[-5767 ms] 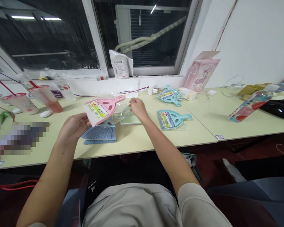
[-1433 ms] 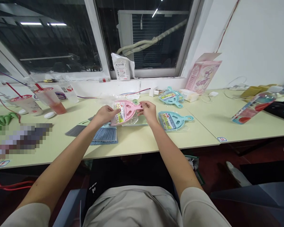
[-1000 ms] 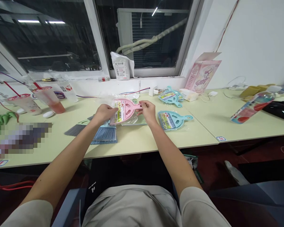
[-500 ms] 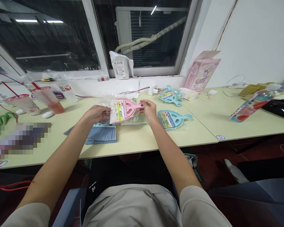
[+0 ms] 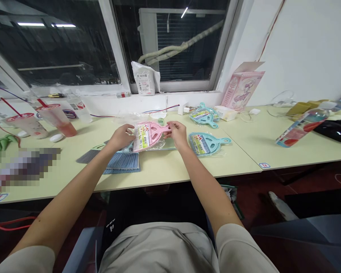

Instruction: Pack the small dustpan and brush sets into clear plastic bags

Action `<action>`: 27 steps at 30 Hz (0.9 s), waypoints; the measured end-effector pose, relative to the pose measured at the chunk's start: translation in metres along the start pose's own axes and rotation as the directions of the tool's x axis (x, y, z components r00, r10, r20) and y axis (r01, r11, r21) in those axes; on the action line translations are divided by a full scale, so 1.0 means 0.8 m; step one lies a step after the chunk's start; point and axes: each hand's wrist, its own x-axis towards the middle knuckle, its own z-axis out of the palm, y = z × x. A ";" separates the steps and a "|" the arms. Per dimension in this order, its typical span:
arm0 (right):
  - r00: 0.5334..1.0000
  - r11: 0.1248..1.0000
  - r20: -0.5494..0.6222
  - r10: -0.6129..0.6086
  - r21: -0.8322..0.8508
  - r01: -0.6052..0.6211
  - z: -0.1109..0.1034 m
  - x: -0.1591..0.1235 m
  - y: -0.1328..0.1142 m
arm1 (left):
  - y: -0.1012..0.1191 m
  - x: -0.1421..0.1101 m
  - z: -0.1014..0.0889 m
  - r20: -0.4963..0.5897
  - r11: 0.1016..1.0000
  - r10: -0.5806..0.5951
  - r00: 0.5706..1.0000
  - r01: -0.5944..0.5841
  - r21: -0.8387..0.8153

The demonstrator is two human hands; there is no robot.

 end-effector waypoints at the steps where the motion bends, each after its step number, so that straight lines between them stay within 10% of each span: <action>1: 1.000 1.000 0.004 -0.008 -0.001 0.008 0.001 -0.001 0.001 | 0.003 0.001 0.003 -0.008 0.998 0.036 0.999 -0.036 0.043; 18: 0.999 1.000 0.040 -0.004 0.000 0.004 0.009 -0.008 0.000 | 0.011 0.029 0.005 0.141 0.981 -0.066 0.988 0.090 -0.174; 27: 0.997 0.997 0.080 -0.020 0.074 0.014 0.006 -0.002 0.009 | -0.021 0.058 -0.002 0.002 0.924 0.279 0.960 -0.269 0.273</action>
